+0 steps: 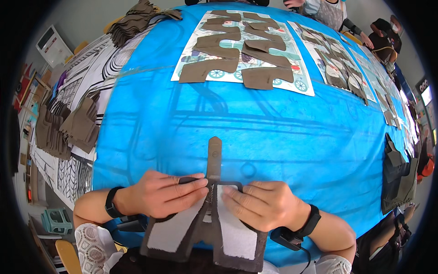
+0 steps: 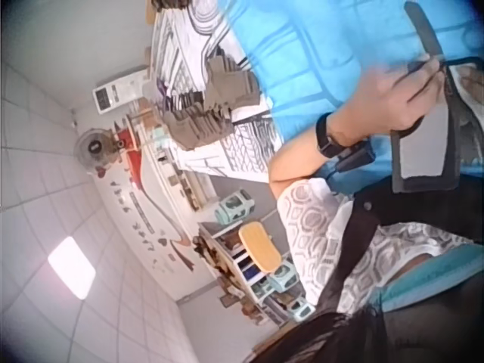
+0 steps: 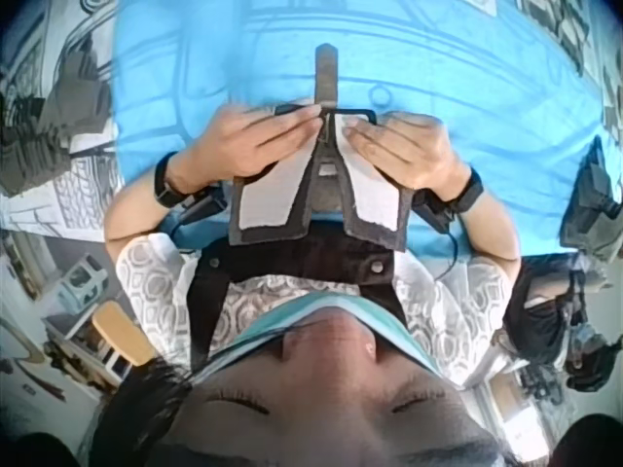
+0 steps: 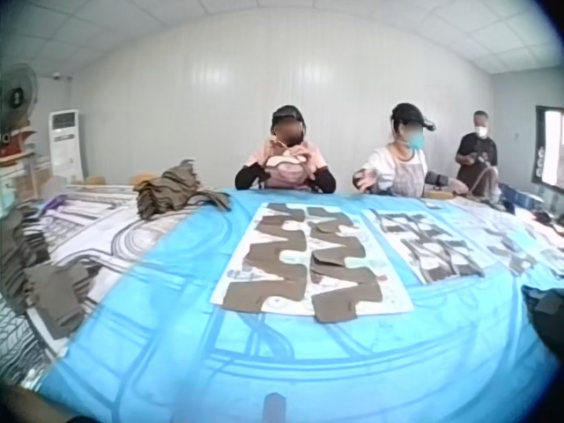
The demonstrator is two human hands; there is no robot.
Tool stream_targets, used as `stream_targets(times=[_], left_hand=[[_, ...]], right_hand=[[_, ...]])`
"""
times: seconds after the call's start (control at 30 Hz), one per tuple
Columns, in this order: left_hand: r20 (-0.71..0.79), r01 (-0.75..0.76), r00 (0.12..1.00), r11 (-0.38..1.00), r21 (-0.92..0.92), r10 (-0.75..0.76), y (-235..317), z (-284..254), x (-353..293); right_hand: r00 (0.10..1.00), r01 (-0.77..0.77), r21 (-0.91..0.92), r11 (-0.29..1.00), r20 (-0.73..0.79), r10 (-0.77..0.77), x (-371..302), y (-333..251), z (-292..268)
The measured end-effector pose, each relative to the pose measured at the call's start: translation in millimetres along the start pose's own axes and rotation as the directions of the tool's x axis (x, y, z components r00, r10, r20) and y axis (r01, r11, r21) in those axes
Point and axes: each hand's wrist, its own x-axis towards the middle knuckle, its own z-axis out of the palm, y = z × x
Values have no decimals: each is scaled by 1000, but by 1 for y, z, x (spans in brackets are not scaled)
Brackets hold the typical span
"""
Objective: Assembling and inspecting shoe upper components at a manufacturing table.
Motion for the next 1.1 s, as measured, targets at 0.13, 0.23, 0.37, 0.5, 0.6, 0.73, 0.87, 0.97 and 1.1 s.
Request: stream_targets(times=[0.13, 0.23, 0.37, 0.5, 0.6, 0.73, 0.87, 0.97, 1.1], left_hand=[[38, -39, 999, 998, 43, 37, 1, 1, 4], [29, -14, 1000, 998, 63, 12, 0, 0, 6], [93, -9, 996, 1000, 28, 6, 2, -3, 8], [87, -9, 996, 1000, 28, 6, 0, -1, 7], [82, -24, 996, 999, 36, 21, -1, -1, 7], [89, -38, 995, 998, 41, 34, -1, -3, 9], [93, -62, 994, 996, 63, 56, -2, -3, 9], [103, -81, 992, 994, 69, 73, 0, -4, 8], [102, -74, 993, 995, 70, 67, 1, -3, 8]], right_hand=[[1000, 8, -56, 998, 18, -7, -2, 0, 2], [1000, 12, -92, 996, 18, -10, -2, 2, 3], [1000, -15, -102, 995, 22, 17, 0, 0, -1], [1000, -18, -105, 994, 14, 19, -3, 3, 3], [1000, -19, -110, 994, 13, 21, -2, 2, 3], [1000, -10, -118, 993, 2, 11, -3, 3, 3], [1000, 5, -121, 993, 23, -2, -2, 4, 1], [999, 6, -116, 993, 50, 0, -1, 2, -2], [999, 21, -112, 994, 48, -16, -3, 3, 0]])
